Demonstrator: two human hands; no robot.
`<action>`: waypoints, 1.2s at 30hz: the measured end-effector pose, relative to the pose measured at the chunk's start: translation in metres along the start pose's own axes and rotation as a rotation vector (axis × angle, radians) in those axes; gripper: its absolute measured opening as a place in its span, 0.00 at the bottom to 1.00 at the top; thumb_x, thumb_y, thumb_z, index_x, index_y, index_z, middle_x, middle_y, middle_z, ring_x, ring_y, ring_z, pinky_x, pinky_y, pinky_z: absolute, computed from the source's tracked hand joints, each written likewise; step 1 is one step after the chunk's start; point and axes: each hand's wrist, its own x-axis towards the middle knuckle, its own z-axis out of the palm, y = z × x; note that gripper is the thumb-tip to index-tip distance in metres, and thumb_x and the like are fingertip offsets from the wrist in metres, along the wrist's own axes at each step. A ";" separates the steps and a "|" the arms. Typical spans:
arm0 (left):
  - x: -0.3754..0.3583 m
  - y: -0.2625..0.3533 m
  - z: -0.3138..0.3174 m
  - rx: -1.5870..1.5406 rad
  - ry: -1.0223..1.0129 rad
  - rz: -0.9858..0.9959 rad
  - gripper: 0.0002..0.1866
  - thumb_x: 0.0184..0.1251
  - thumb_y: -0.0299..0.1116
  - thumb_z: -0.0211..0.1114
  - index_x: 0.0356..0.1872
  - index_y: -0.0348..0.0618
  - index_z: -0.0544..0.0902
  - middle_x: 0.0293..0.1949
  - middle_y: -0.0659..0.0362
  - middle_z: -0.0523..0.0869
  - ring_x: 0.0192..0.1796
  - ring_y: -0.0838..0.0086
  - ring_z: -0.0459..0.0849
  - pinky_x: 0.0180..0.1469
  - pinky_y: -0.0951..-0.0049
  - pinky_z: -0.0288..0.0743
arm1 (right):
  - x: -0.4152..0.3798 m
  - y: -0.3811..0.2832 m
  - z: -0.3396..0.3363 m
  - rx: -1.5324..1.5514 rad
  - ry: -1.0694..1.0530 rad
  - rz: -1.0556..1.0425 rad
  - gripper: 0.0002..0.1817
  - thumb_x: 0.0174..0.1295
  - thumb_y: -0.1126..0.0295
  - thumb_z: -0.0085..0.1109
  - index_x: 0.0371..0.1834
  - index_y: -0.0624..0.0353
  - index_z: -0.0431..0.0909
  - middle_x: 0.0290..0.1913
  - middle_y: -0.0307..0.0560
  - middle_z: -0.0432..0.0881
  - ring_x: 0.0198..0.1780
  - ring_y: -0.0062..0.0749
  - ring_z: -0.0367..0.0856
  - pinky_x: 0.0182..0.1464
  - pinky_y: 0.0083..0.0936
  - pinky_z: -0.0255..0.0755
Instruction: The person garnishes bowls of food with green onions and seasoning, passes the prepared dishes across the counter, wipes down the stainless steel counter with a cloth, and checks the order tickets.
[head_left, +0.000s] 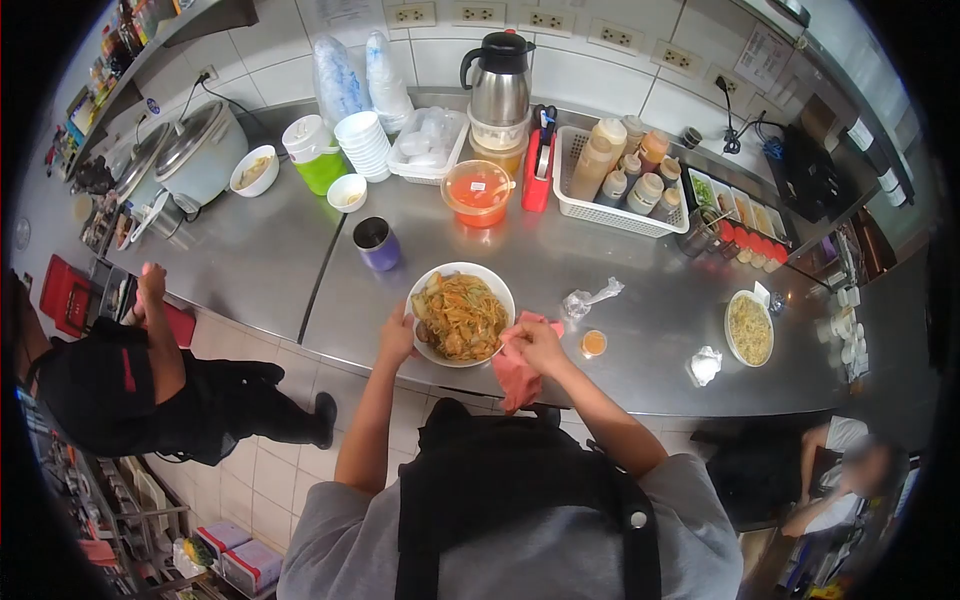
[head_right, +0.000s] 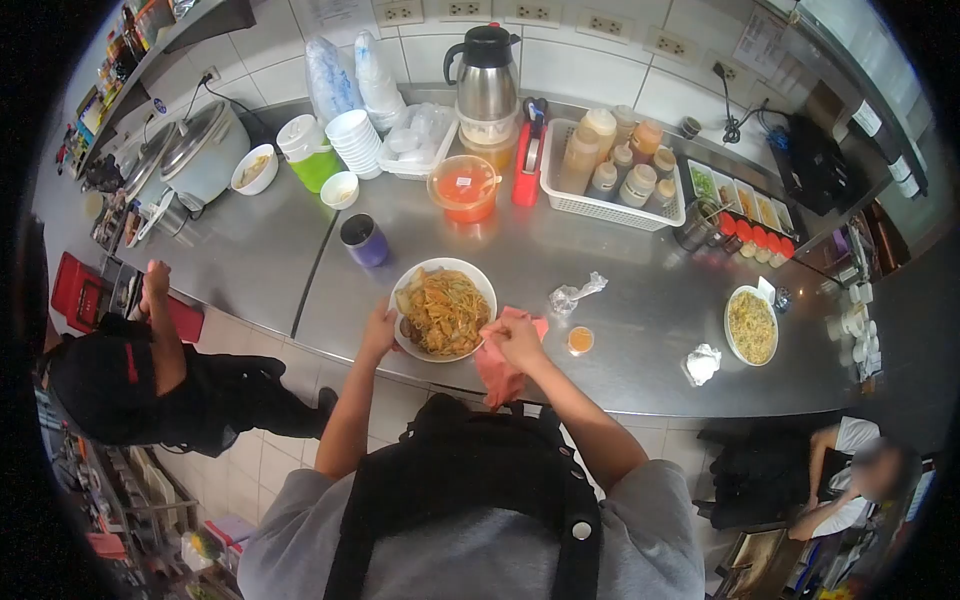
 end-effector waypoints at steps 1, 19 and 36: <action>-0.002 -0.004 0.002 -0.052 0.025 -0.001 0.21 0.71 0.29 0.48 0.65 0.46 0.69 0.36 0.47 0.84 0.27 0.58 0.86 0.14 0.66 0.79 | -0.001 -0.001 -0.005 0.101 -0.002 0.014 0.06 0.61 0.79 0.57 0.39 0.63 0.82 0.37 0.42 0.84 0.40 0.22 0.81 0.47 0.22 0.75; -0.040 0.002 0.034 -0.544 -0.287 -0.081 0.23 0.71 0.33 0.43 0.65 0.43 0.55 0.46 0.47 0.80 0.29 0.67 0.84 0.28 0.70 0.82 | 0.009 0.013 -0.006 0.422 0.132 0.160 0.17 0.61 0.79 0.56 0.54 0.62 0.79 0.53 0.45 0.79 0.49 0.22 0.78 0.43 0.20 0.74; -0.076 0.018 0.132 -0.571 -0.058 0.012 0.24 0.72 0.33 0.57 0.64 0.40 0.61 0.53 0.51 0.75 0.53 0.63 0.79 0.49 0.67 0.77 | -0.058 0.015 -0.073 -0.249 -0.139 -0.363 0.15 0.59 0.68 0.59 0.50 0.56 0.80 0.56 0.52 0.75 0.62 0.45 0.70 0.62 0.36 0.66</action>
